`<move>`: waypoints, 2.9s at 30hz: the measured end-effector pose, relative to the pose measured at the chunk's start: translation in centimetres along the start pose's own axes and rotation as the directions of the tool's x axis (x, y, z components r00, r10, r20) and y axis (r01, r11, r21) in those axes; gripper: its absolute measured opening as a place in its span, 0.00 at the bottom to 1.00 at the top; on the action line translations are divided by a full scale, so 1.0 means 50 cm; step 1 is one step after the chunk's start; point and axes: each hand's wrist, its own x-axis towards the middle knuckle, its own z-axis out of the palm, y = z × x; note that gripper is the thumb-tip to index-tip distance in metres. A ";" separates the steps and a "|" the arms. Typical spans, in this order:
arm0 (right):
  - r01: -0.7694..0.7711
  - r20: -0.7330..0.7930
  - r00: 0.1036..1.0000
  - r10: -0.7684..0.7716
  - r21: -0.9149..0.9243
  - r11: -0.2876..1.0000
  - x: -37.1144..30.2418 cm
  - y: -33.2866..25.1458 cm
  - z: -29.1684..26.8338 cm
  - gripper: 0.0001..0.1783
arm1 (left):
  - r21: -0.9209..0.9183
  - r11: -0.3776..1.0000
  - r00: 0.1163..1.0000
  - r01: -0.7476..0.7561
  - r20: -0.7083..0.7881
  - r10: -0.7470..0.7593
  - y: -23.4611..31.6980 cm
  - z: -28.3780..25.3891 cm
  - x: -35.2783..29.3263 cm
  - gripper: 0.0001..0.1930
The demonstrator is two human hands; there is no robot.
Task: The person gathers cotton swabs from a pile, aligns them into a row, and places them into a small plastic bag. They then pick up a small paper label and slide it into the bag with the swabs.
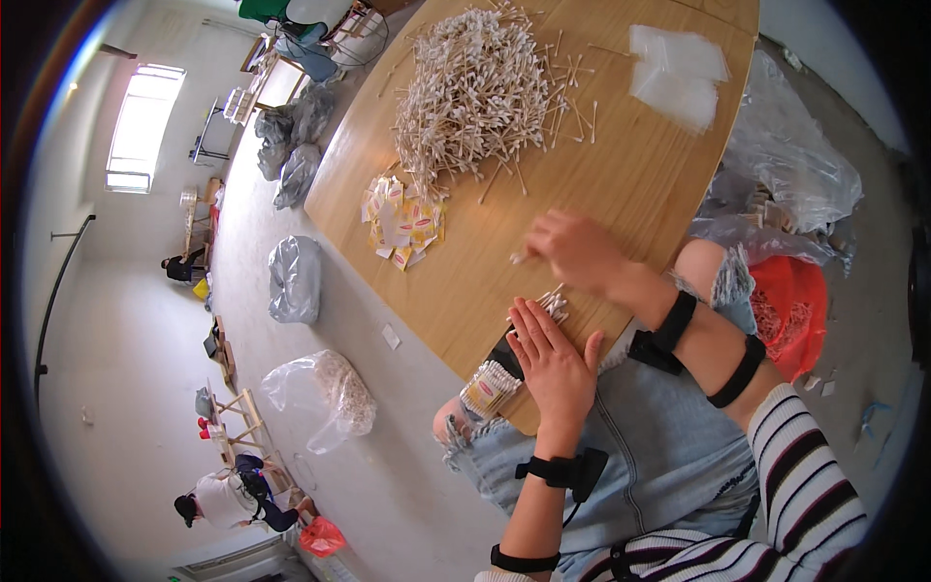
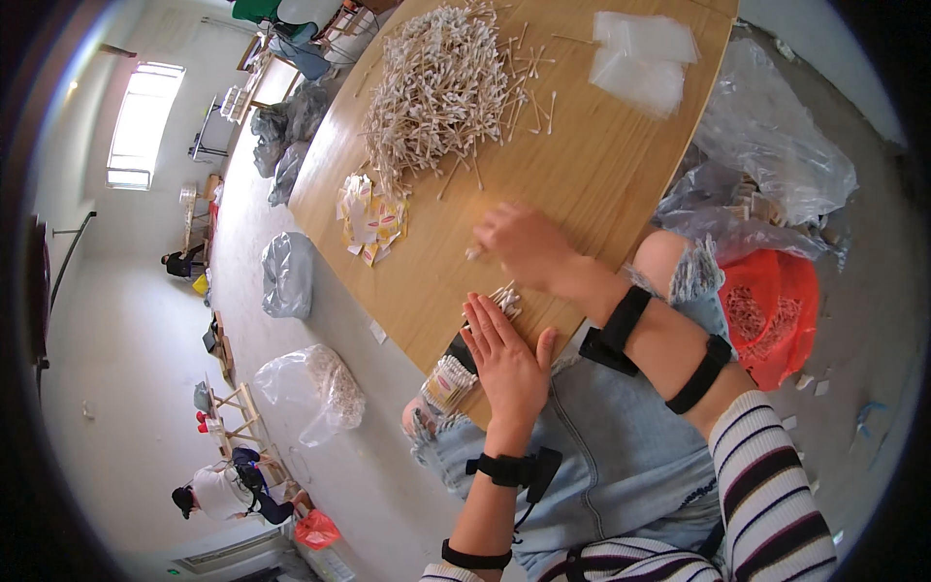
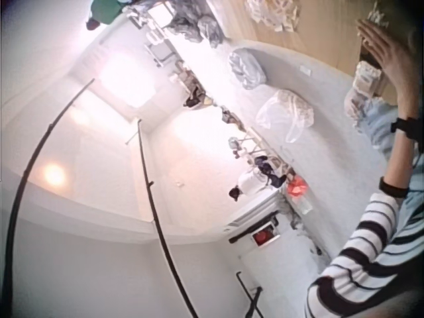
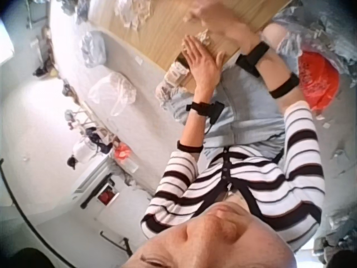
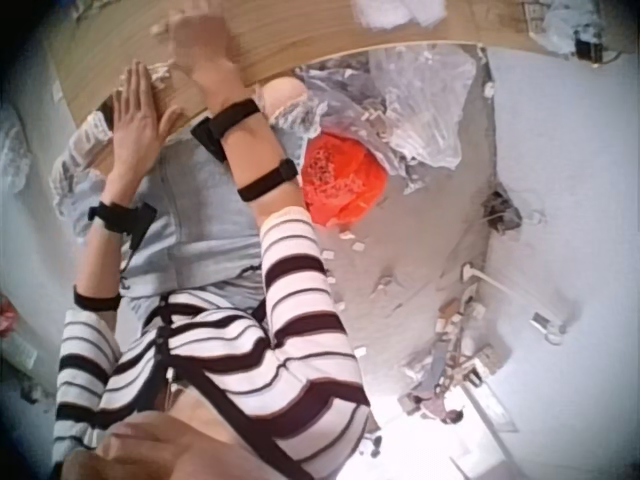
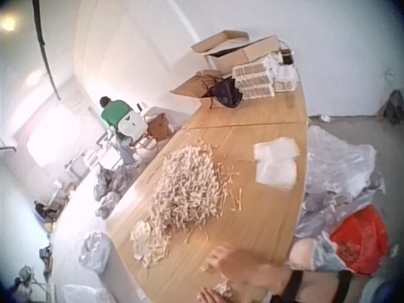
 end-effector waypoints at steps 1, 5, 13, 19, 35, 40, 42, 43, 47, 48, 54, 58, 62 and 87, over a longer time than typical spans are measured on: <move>0.085 0.157 0.982 -0.101 0.109 0.990 0.002 -0.012 0.005 0.06 | -0.003 1.000 1.000 -0.003 -0.003 0.003 0.000 0.002 -0.003 0.48; 0.075 0.380 0.885 -0.269 0.454 0.888 -0.006 -0.033 -0.007 0.08 | -0.063 0.996 0.997 0.064 -0.034 -0.067 -0.008 0.011 -0.011 0.50; -0.161 -0.094 0.980 0.174 0.128 0.979 0.000 0.029 -0.016 0.10 | 0.059 0.996 0.998 0.062 -0.005 -0.062 -0.006 0.004 0.024 0.51; -0.216 -0.115 0.968 0.224 0.081 0.973 0.002 0.026 -0.033 0.14 | 0.081 0.995 0.998 0.056 -0.016 -0.055 -0.050 0.003 0.102 0.50; -0.162 -0.068 0.984 0.166 0.060 0.985 -0.009 0.022 -0.006 0.12 | -0.047 0.997 0.997 0.058 0.055 -0.055 -0.007 -0.032 0.010 0.51; -0.106 -0.017 0.994 0.110 0.149 0.983 -0.008 0.021 -0.009 0.11 | -0.001 1.000 1.000 0.014 0.004 -0.014 -0.028 -0.039 0.052 0.53; -0.093 -0.023 0.995 0.097 0.146 0.985 -0.009 0.022 -0.006 0.11 | 0.010 0.999 0.998 0.031 0.047 -0.031 -0.026 -0.061 0.054 0.53; -0.093 -0.025 0.995 0.097 0.134 0.987 -0.008 0.024 -0.006 0.11 | 0.024 0.999 0.995 0.047 0.088 -0.049 -0.022 -0.069 0.054 0.54; -0.076 -0.026 0.996 0.080 0.124 0.989 -0.004 0.024 -0.010 0.11 | 0.037 0.999 0.996 0.025 0.084 -0.028 -0.021 -0.076 0.035 0.54; -0.077 -0.024 0.996 0.080 0.125 0.989 -0.004 0.024 -0.010 0.11 | 0.032 0.999 0.997 0.036 0.064 -0.038 -0.018 -0.076 0.031 0.54; -0.069 -0.050 0.996 0.075 0.114 0.991 -0.012 0.025 -0.006 0.10 | -0.033 0.994 0.995 0.100 -0.016 -0.101 0.011 -0.009 0.027 0.53; -0.084 -0.026 0.996 0.088 0.130 0.988 -0.015 0.016 -0.017 0.10 | 0.049 0.995 0.996 0.092 -0.023 -0.091 0.031 0.017 -0.002 0.54; -0.035 -0.077 0.996 0.040 0.067 0.997 -0.011 0.034 -0.015 0.10 | -0.008 1.000 0.998 0.006 0.070 -0.006 0.053 -0.001 -0.039 0.54; 0.035 0.005 0.999 -0.036 0.162 0.986 -0.019 0.021 -0.006 0.10 | -0.170 0.985 0.999 0.009 0.033 -0.004 -0.035 -0.046 0.042 0.48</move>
